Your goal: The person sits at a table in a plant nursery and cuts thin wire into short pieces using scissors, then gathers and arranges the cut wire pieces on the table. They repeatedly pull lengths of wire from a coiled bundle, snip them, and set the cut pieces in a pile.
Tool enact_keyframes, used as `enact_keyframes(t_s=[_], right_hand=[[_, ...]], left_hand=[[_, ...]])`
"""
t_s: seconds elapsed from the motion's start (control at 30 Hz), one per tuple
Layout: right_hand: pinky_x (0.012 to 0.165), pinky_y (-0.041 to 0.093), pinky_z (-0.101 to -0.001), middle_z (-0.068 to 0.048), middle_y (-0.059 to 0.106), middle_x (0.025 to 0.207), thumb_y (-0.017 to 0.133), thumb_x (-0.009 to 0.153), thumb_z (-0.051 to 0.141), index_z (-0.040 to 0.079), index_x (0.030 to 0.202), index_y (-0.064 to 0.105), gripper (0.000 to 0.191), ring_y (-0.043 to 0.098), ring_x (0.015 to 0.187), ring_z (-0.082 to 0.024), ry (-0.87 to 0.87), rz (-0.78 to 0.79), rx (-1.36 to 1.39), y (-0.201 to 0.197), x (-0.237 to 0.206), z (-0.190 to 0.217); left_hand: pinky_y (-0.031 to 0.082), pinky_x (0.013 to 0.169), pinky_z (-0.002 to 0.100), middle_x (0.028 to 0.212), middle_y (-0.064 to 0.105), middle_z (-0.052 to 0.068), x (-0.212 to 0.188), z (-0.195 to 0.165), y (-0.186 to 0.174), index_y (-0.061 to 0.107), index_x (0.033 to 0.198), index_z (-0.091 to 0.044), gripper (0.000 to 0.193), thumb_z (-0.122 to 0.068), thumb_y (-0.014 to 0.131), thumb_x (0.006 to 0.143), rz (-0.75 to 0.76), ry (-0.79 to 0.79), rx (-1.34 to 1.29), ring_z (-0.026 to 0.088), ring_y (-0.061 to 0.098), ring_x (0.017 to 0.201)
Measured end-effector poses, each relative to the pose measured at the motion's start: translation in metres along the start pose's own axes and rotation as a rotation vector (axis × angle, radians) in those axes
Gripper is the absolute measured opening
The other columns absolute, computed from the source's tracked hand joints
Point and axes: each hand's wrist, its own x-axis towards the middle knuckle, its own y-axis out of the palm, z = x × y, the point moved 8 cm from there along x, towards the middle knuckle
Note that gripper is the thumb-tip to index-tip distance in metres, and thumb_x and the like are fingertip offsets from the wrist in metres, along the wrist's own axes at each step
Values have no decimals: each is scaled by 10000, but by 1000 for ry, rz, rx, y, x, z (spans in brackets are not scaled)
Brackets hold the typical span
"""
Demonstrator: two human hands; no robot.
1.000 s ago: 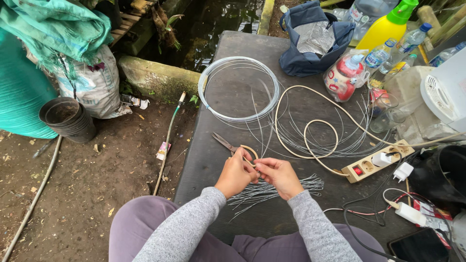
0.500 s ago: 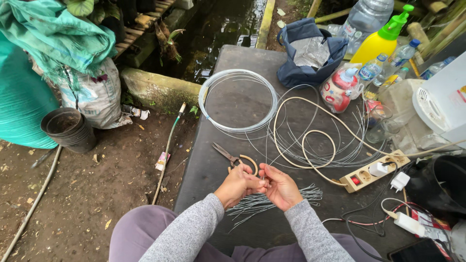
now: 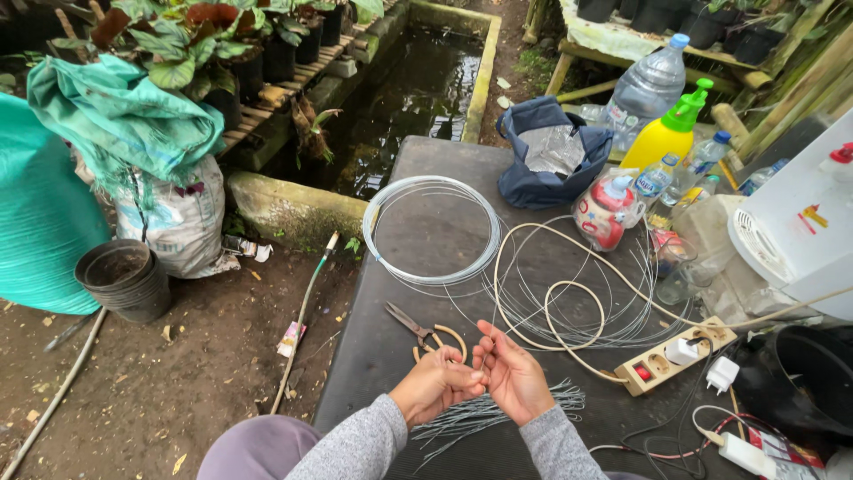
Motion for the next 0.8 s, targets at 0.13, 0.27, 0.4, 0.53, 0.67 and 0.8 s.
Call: enact_keyframes(t_s=[0.13, 0.27, 0.4, 0.53, 0.67, 0.8], right_hand=[[977, 538, -357, -51, 646, 1040, 462, 1051, 168, -57, 1496, 402, 501, 649, 957, -144, -55, -10, 47, 1, -1, 5], [1026, 529, -343, -39, 631, 1021, 449, 1033, 162, -56, 1486, 414, 505, 660, 935, -129, -87, -57, 39, 4, -4, 6], [955, 537, -318, -28, 630, 993, 453, 1031, 193, -9, 1439, 462, 456, 678, 874, -114, -64, -83, 82, -1, 0, 4], [845, 566, -307, -10, 588, 902, 477, 1051, 193, -9, 1354, 517, 367, 640, 758, -97, -63, -126, 22, -11, 1, 3], [673, 531, -279, 4, 512, 800, 474, 1040, 209, 1, 1254, 547, 307, 528, 628, -88, -46, -264, -88, -23, -8, -4], [394, 300, -225, 53, 380, 635, 500, 1035, 284, 30, 1128, 586, 283, 353, 481, -49, -20, -248, -208, -15, -11, -4]], left_hand=[[625, 767, 319, 955, 745, 202, 0, 2, 1, 388, 1124, -38, 422, 59, 714, 875, -2, -25, -14, 230, 741, 793], [623, 762, 313, 947, 743, 180, 1, 1, 7, 389, 1101, -57, 412, 58, 710, 869, 44, -13, -56, 228, 741, 797], [628, 787, 318, 958, 734, 170, 3, 1, 11, 422, 1083, -56, 383, 58, 719, 871, 74, -13, -34, 223, 740, 812], [630, 829, 325, 989, 714, 127, 4, 10, 14, 452, 1101, -41, 370, 74, 731, 886, 98, -48, -15, 210, 742, 838], [632, 830, 336, 990, 718, 177, 7, 23, 7, 440, 1106, -33, 378, 76, 712, 868, 62, -62, 22, 231, 747, 840], [634, 823, 355, 988, 721, 176, 9, 27, -1, 427, 1153, -33, 428, 94, 690, 840, 4, -57, 87, 250, 740, 833]])
